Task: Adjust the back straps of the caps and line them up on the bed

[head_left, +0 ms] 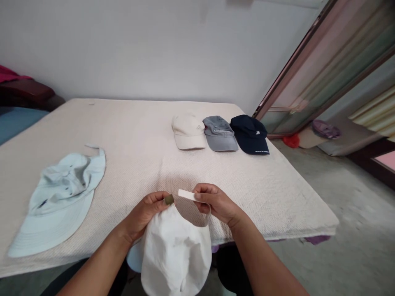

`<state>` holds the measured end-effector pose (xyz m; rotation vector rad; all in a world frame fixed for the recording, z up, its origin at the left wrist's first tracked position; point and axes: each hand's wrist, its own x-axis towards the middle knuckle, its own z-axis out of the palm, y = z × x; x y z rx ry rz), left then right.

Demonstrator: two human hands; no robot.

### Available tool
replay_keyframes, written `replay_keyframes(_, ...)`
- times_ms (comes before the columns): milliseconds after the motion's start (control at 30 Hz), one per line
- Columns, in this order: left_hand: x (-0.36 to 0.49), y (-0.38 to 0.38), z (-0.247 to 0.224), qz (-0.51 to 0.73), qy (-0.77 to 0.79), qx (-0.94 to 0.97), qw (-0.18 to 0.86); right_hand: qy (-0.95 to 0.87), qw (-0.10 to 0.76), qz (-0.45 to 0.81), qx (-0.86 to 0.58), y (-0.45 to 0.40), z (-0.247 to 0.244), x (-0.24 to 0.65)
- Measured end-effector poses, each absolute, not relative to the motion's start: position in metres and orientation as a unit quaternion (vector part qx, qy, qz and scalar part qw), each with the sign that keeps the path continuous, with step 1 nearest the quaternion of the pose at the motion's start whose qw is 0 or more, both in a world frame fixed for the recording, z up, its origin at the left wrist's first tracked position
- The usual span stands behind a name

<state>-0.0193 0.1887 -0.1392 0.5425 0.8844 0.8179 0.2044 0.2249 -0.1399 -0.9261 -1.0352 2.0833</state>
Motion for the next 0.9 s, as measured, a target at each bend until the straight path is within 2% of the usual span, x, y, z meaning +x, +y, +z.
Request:
replay_keyframes(367,-0.018,0.19,-0.154,0.375,0.405,0.238,0.799,-0.419,0.25,0.801,-0.347,0.226,-0.147,0.199)
replay_keyframes(667,-0.012,0.189,-0.153,0.325,0.413,0.282,0.803,-0.441,0.219,0.808,-0.323,0.225,-0.146,0.202)
replay_keyframes(900,0.001,0.187,-0.148,0.312,0.387,0.28,0.821,-0.412,0.228,0.835,-0.284,0.222,-0.144,0.195)
